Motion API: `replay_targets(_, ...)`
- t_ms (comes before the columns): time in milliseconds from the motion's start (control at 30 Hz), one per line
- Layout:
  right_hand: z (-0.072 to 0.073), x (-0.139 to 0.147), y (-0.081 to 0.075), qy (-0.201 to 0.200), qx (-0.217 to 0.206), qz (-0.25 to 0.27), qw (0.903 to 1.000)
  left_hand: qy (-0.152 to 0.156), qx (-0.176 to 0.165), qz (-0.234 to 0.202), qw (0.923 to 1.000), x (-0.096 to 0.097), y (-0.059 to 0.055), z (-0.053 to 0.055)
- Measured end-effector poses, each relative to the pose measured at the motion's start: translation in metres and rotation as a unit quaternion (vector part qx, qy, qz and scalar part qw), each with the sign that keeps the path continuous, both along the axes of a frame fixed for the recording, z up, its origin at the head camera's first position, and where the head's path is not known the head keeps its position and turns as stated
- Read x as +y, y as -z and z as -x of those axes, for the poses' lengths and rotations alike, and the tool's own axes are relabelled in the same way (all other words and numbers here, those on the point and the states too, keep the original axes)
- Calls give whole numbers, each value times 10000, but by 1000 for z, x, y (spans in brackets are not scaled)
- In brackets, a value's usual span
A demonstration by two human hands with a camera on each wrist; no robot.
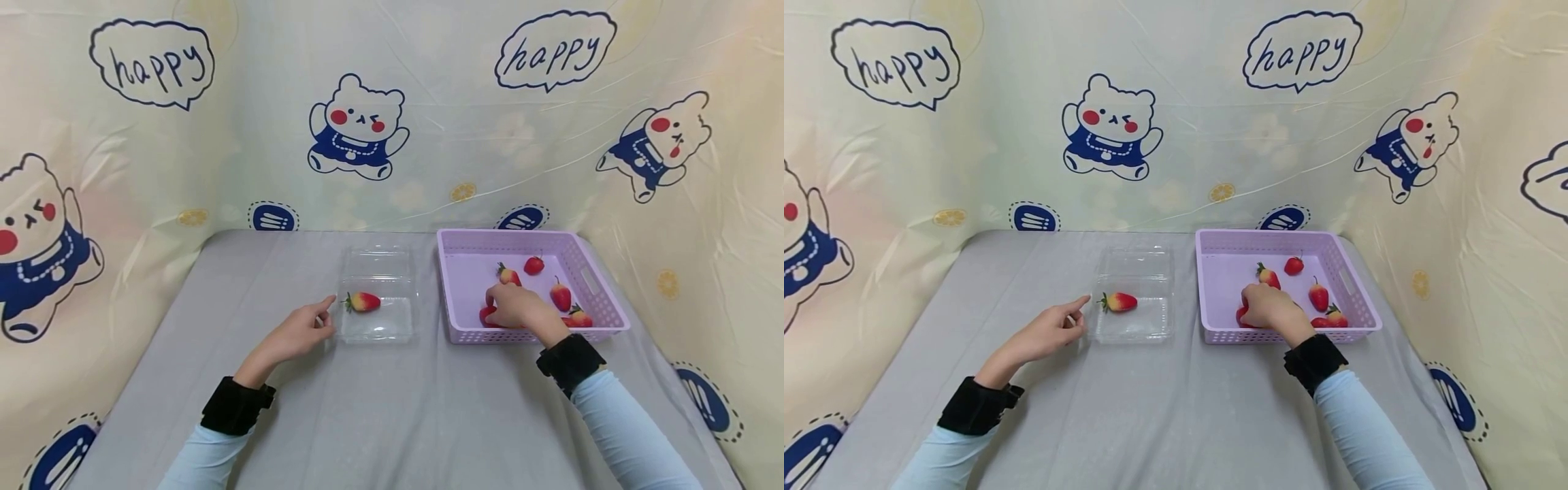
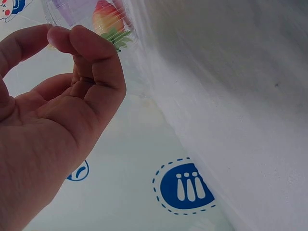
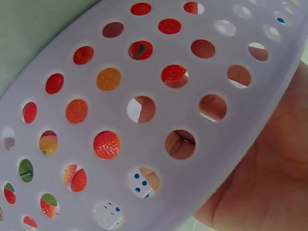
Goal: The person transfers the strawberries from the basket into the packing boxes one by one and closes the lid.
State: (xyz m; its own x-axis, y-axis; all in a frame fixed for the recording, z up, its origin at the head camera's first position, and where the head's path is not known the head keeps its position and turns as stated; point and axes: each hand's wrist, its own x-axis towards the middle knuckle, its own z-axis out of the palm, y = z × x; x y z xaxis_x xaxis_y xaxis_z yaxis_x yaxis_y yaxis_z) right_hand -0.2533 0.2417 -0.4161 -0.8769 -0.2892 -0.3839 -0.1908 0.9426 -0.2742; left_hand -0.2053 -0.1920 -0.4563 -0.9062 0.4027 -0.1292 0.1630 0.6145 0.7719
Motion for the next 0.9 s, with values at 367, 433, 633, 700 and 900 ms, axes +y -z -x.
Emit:
replay_targets(367,-1,-4,1,29,88,-34,10000,-9,-55,2,10000,0,-2,-1)
replay_targets(433,0,-5,2,49,117,-27,9999,-21,-46,20,10000,0,-2,-1)
replay_targets(633,3,-6,6,150,129,112,9997,-14,-39,23,10000,-1,-2,-1)
replay_targets(700,4,-7,8,210,89,133,9997,-7,-56,14,10000,-1,-2,-1)
replay_targets(900,5,-8,10,266,93,145,9995,-7,-65,-3,10000,0,-1,0)
